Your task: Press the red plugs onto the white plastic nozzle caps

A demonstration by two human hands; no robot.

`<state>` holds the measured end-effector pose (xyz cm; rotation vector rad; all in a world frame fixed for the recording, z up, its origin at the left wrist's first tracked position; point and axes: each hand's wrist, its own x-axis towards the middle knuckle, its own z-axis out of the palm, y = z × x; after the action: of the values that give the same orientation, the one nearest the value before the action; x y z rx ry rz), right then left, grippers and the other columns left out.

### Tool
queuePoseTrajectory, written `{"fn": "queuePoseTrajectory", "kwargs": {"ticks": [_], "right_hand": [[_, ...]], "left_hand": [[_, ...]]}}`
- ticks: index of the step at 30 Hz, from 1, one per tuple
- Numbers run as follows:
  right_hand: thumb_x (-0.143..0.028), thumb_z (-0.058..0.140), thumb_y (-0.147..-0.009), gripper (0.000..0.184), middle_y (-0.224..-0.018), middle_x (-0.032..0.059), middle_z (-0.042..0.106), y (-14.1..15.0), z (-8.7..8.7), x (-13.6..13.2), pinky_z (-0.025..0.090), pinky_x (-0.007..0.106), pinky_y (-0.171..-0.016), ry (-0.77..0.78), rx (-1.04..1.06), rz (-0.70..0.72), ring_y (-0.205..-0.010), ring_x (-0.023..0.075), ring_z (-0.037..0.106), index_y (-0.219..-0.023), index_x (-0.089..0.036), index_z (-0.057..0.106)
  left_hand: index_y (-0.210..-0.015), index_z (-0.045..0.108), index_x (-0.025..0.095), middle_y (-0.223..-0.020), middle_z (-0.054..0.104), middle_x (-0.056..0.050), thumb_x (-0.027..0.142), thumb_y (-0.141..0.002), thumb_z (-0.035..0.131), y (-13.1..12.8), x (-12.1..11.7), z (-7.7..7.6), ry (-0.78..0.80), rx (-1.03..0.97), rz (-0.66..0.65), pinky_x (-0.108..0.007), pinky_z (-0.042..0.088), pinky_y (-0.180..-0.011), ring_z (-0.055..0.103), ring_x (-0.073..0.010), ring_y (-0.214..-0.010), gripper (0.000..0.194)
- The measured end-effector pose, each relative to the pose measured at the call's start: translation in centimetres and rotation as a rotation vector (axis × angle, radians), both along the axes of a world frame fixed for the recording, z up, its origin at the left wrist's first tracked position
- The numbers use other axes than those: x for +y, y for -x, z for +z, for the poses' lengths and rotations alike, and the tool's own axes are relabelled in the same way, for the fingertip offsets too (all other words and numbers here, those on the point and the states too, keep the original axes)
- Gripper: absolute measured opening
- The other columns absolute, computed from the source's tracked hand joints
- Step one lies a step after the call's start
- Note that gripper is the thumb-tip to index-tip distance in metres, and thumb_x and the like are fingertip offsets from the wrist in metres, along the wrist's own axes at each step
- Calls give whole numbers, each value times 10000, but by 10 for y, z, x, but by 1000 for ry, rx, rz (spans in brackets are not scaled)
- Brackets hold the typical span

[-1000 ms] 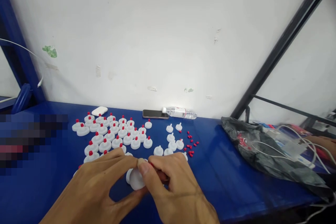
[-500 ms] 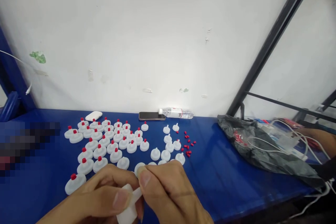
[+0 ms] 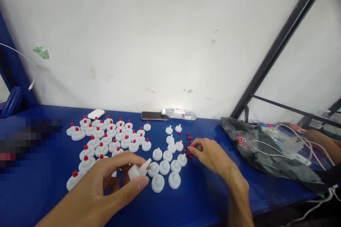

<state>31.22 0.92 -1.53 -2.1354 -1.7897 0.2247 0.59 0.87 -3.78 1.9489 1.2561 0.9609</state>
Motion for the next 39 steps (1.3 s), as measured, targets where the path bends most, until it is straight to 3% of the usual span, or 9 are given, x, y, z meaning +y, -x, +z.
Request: {"fn": "queuePoseTrajectory", "kwargs": {"ticks": [3,7,11,14,18,24,32,37,39], "right_hand": [[-374,596,-938,258,-715,46,744,4,1,5,379,299,-586,-8,29,14,-639,208,651,-903,-210,791],[-398,553,-981,301,-754,37,756,15,15,-3,426,298,-624,-181,133,25,-643,195,650,-951,-208,784],[-451,625,-964,289,-757,4,750,54,31,-24,467,244,-591,-200,489,264,-655,160,659,-1044,-220,779],[-343,750,-892,136,-701,-44,747,90,36,-36,452,208,-575,-107,591,420,-620,124,647,-985,-265,812],[-281,754,-899,74,-737,-66,764,112,29,-35,444,194,-609,-217,601,403,-642,99,654,-863,-270,817],[-280,676,-949,140,-804,-33,794,111,21,-9,468,238,-692,-259,384,292,-707,136,702,-897,-241,800],[-318,569,-1018,253,-824,8,805,122,33,37,431,240,-658,16,-16,570,-713,156,715,-964,-238,802],[-545,431,-1049,528,-725,65,748,124,28,55,390,285,-621,-145,-271,295,-693,211,694,-822,-199,759],[-604,427,-1026,596,-723,109,739,128,19,61,390,306,-624,-122,-386,276,-706,243,698,-774,-172,751]], "left_hand": [[-1231,634,324,-885,645,24,706,-809,641,5,1,4,105,-40,-12,-215,410,-460,430,-93,-497,569],[-1289,606,336,-898,657,6,603,-839,667,4,8,7,34,-26,-52,-217,446,-490,467,-102,-512,527],[-1249,630,338,-818,675,15,546,-819,698,1,10,9,-25,31,-72,-216,466,-477,533,-117,-489,482],[-1232,648,322,-800,707,10,516,-793,716,1,10,11,-43,21,-107,-221,485,-482,548,-128,-494,485],[-1234,662,306,-778,726,13,504,-784,699,1,12,11,-45,30,-82,-223,487,-473,538,-126,-472,493],[-1360,587,332,-908,732,16,584,-865,620,19,19,22,-192,72,127,-234,493,-449,533,-106,-415,556],[-1183,672,290,-739,705,59,610,-948,525,40,20,36,-263,109,141,-212,469,-441,579,-112,-441,423],[-1110,716,286,-771,722,36,522,-971,509,38,21,35,-356,146,107,-232,475,-478,565,-117,-463,343],[-1057,725,287,-787,723,22,474,-972,499,37,23,31,-387,155,111,-228,455,-460,609,-132,-511,305]]}}
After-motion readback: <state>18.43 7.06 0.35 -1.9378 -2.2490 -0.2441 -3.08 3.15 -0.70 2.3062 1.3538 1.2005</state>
